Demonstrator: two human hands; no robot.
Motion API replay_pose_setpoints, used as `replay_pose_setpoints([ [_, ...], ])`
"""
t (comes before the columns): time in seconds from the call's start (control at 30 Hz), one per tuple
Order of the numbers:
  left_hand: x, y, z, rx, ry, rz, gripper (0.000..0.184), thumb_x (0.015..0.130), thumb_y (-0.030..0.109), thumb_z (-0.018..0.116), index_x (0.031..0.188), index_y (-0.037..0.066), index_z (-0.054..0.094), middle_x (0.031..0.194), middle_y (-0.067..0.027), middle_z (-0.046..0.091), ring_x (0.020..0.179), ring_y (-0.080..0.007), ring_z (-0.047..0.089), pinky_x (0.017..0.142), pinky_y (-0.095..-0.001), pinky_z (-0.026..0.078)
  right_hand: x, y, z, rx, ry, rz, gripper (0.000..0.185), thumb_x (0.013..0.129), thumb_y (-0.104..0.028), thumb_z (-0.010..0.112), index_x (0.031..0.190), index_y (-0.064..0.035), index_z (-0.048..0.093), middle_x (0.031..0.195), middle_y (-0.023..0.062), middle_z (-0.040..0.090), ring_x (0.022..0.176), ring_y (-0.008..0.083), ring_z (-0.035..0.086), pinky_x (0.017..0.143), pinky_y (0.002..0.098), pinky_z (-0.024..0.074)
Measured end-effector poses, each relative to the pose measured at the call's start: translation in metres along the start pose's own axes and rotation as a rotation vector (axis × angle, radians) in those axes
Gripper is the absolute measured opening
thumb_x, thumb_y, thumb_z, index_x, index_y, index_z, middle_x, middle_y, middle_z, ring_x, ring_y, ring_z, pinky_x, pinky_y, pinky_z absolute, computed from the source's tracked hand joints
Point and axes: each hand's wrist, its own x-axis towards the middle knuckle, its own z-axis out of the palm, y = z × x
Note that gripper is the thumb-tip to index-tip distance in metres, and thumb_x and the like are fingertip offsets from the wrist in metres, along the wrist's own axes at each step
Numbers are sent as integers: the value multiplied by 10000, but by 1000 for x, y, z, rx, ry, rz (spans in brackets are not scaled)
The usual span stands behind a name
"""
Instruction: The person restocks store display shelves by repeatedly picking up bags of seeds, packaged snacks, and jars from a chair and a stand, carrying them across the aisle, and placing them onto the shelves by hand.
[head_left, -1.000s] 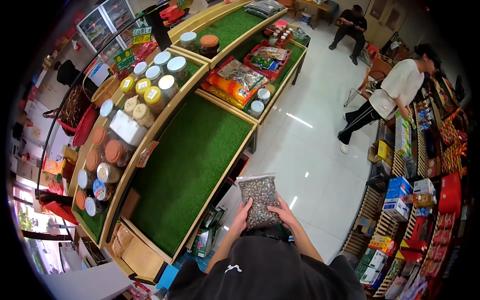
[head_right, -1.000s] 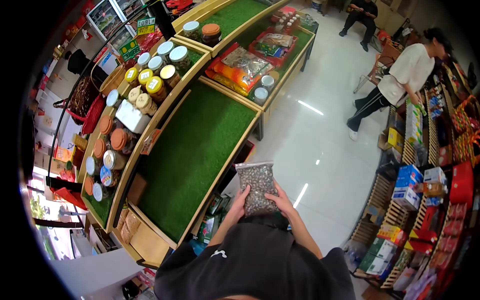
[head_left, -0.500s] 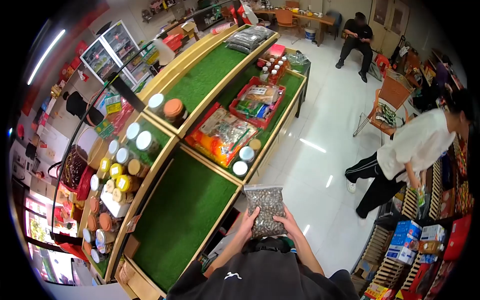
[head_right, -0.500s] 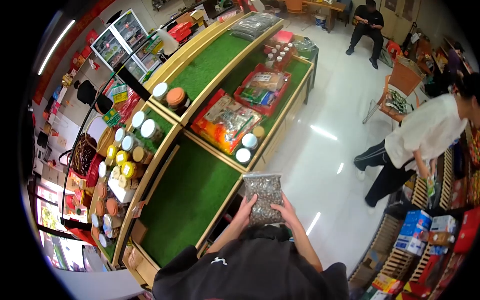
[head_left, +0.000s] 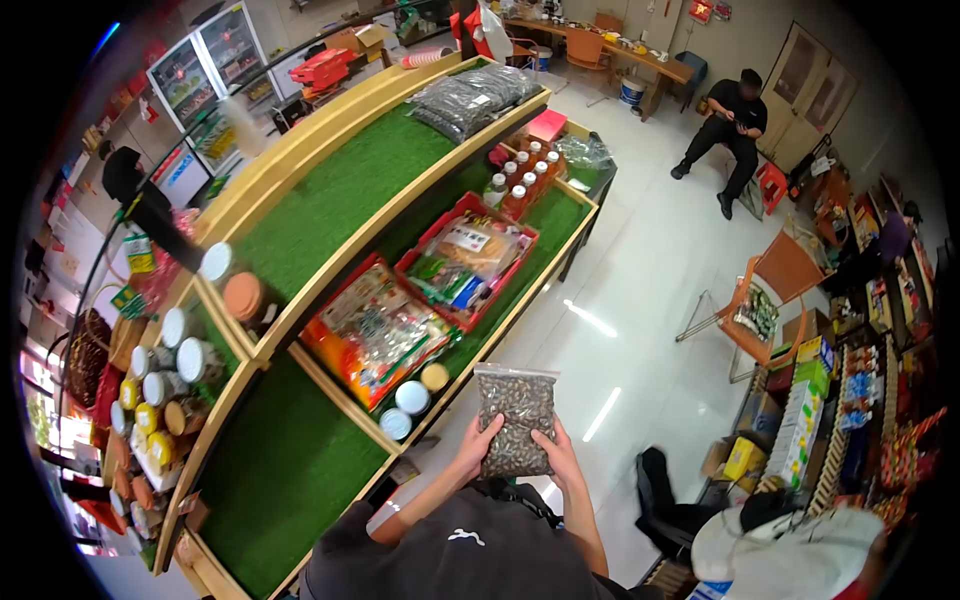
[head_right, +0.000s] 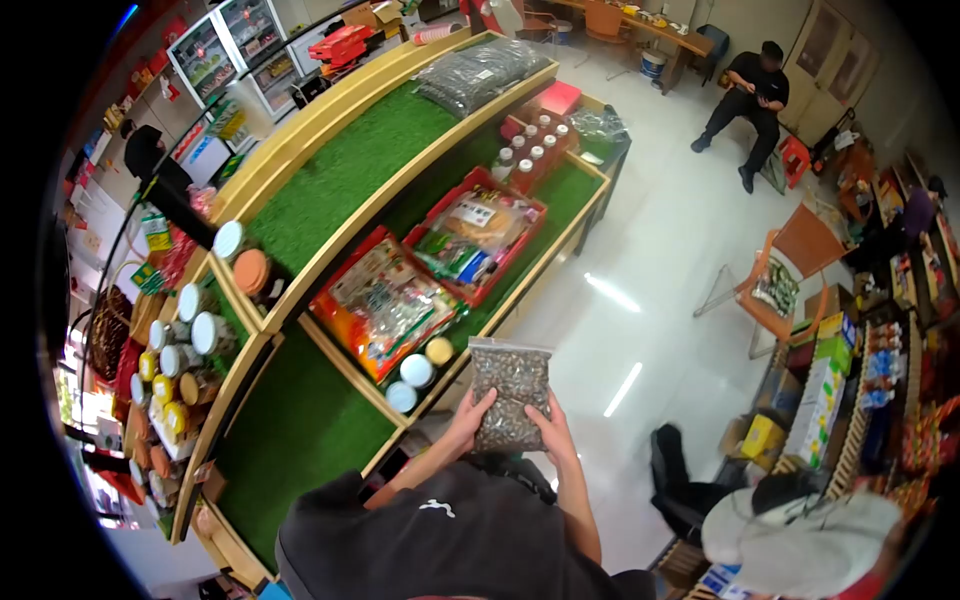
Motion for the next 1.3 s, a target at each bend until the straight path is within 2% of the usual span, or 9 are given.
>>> replay_pose_setpoints([
  [0.23, 149, 57, 93, -6, -5, 77, 471, 931, 199, 603, 1324, 17, 419, 1199, -84, 580, 1057, -158, 570, 901, -298, 462, 157, -110, -41, -240, 43, -97, 573, 892, -41, 586, 1411, -13, 345, 1286, 95, 534, 1137, 165, 524, 948, 296, 429],
  [0.33, 193, 96, 125, -2, -30, 209, 523, 922, 172, 615, 1367, 23, 381, 1285, -82, 518, 1153, -164, 486, 1003, -306, 364, 210, -186, -18, -263, -86, -106, 548, 894, -51, 586, 1396, 7, 373, 1281, 94, 544, 1138, 160, 523, 963, 291, 415],
  [0.63, 300, 207, 166, 155, 111, 394, 558, 911, 114, 614, 1388, 12, 344, 1309, -90, 494, 1197, -178, 464, 1016, -313, 371, 383, -326, 28, -444, -389, -100, 541, 915, -79, 582, 1395, 47, 367, 1348, 94, 492, 1202, 151, 470, 1006, 282, 371],
  [0.83, 430, 314, 231, 413, 231, 848, 671, 890, 113, 639, 1435, -1, 265, 1339, -102, 469, 1215, -172, 446, 1037, -312, 343, 547, -436, 68, -366, -610, -335, 533, 896, -47, 574, 1379, 64, 379, 1398, 141, 440, 1288, 208, 409, 1068, 318, 310],
  [0.87, 453, 338, 241, 392, 244, 835, 684, 883, 110, 646, 1437, -1, 262, 1342, -101, 467, 1214, -171, 449, 1036, -313, 345, 586, -451, 70, -567, -554, -362, 555, 898, -65, 575, 1391, 61, 355, 1404, 144, 432, 1290, 214, 408, 1068, 321, 311],
  [1.03, 556, 451, 272, 189, 268, 821, 742, 851, 129, 670, 1448, 8, 246, 1343, -117, 470, 1208, -196, 464, 1007, -334, 388, 700, -537, 143, -466, -567, -345, 510, 896, -98, 610, 1348, 45, 424, 1262, 149, 546, 1092, 185, 550, 931, 277, 433],
  [1.1, 578, 489, 278, 240, 362, 619, 615, 876, 127, 625, 1410, 68, 326, 1264, -122, 510, 1101, -176, 512, 920, -338, 442, 750, -551, 161, -548, -655, -473, 501, 887, -104, 623, 1335, 36, 447, 1217, 139, 582, 1050, 181, 570, 918, 269, 439],
  [1.17, 609, 511, 272, 195, 375, 635, 713, 841, 132, 638, 1436, 29, 257, 1316, -196, 474, 1176, -242, 493, 980, -345, 410, 787, -559, 180, -671, -630, -553, 478, 880, -108, 624, 1311, 38, 477, 1220, 154, 589, 1077, 203, 570, 927, 292, 439],
  [1.3, 697, 501, 227, 686, 711, 822, 1001, 748, 223, 692, 1437, -105, 43, 1420, -328, 305, 1350, -381, 312, 1113, -348, 262, 862, -526, 179, -919, -595, -700, 446, 880, -105, 602, 1287, 47, 501, 1258, 195, 565, 1140, 236, 551, 970, 338, 412],
])
